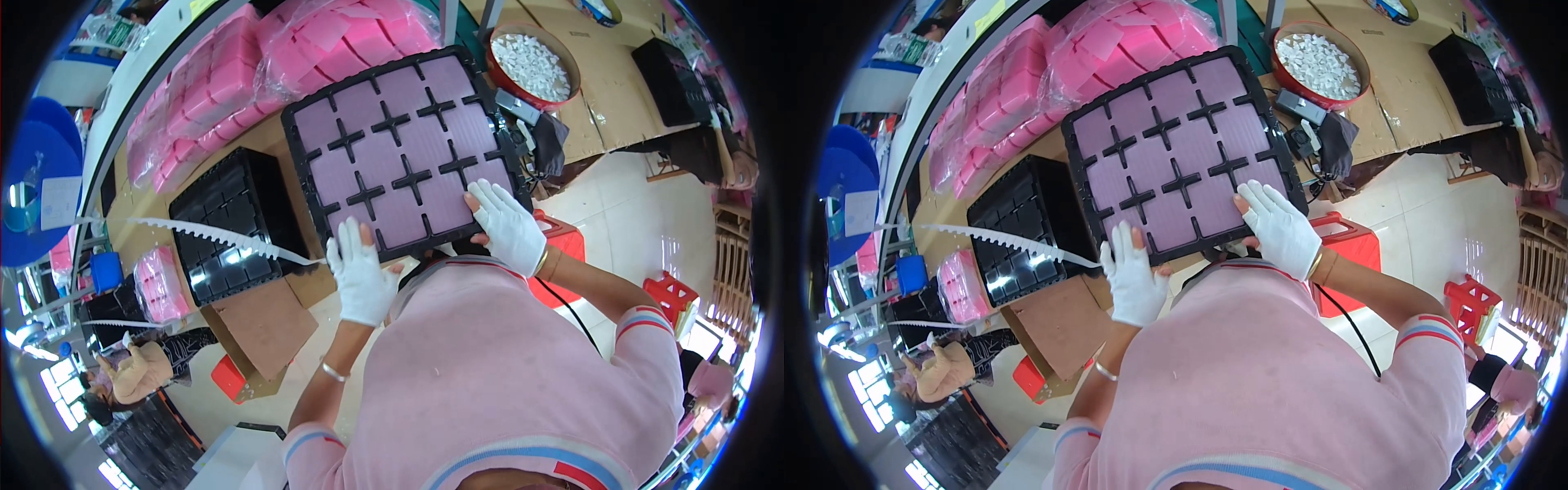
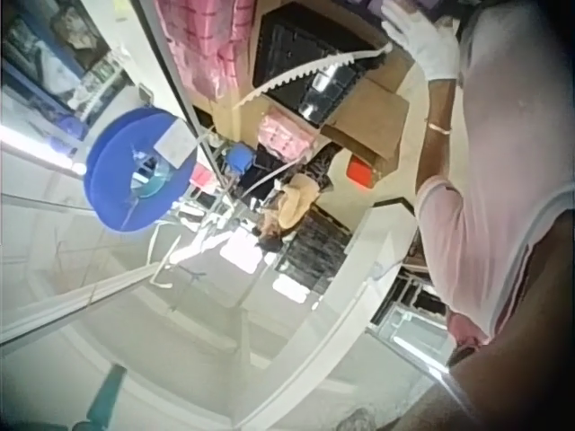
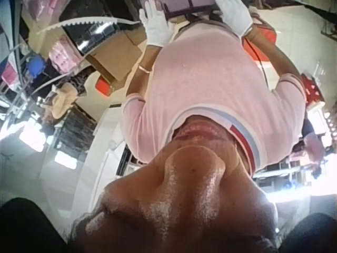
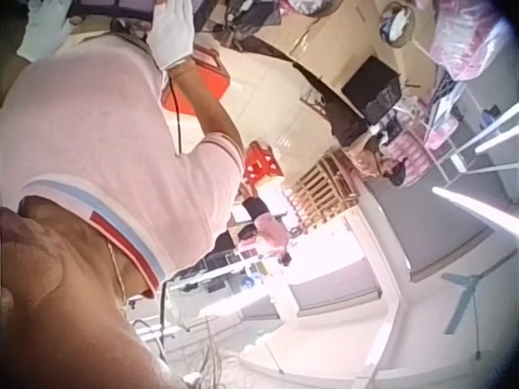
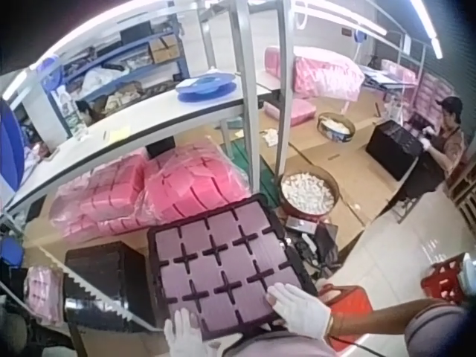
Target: The person applies adhesive pads from a strip onto black plastic trays by hand and fits foam inserts into the trays.
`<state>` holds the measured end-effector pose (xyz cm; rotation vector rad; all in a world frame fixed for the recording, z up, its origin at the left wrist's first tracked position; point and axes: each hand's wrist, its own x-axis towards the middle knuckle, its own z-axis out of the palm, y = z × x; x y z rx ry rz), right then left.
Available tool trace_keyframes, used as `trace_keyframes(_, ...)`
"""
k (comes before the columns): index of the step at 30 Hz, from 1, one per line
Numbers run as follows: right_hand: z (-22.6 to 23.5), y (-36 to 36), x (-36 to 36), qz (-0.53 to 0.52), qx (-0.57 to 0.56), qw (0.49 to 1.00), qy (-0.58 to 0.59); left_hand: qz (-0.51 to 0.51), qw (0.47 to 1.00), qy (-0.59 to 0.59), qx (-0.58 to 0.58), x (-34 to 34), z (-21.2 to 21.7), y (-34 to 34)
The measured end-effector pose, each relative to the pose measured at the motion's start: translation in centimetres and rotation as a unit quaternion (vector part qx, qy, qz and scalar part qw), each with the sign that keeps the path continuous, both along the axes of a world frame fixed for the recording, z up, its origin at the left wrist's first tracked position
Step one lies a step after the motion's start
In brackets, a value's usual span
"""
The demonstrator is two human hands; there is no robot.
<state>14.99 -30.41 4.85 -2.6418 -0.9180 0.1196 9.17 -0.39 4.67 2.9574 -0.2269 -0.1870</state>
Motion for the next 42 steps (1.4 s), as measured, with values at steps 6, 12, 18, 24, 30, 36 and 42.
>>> trace_keyframes(6,-0.6,-3.9,-1.1,0.034,0.124,0.987,-0.099,-0.018,0.999,-0.031,-0.04,-2.9,-0.6,1.8)
trace_keyframes(12,7.0,-2.6,-0.1,0.092,0.052,0.989,-0.106,-0.06,0.992,-0.07,-0.084,1.2,2.0,-2.3)
trace_keyframes(18,18.5,1.6,1.7,0.16,0.036,0.946,-0.279,-0.1,0.935,-0.291,-0.177,2.9,7.0,0.8)
trace_keyframes(24,17.2,3.5,3.7,0.052,0.399,0.875,-0.27,0.253,0.854,-0.331,-0.311,-4.7,13.9,9.8)
trace_keyframes(30,15.8,13.2,7.8,0.181,0.343,0.911,-0.14,0.349,0.557,-0.56,-0.504,-22.1,1.1,25.9)
trace_keyframes(36,4.2,27.0,17.8,0.176,0.39,0.9,-0.086,0.559,0.346,-0.511,-0.554,-18.2,-7.4,36.6)
trace_keyframes(42,-5.0,40.4,22.6,0.177,0.252,0.95,-0.048,0.711,0.487,-0.317,-0.396,1.4,-8.6,31.9)
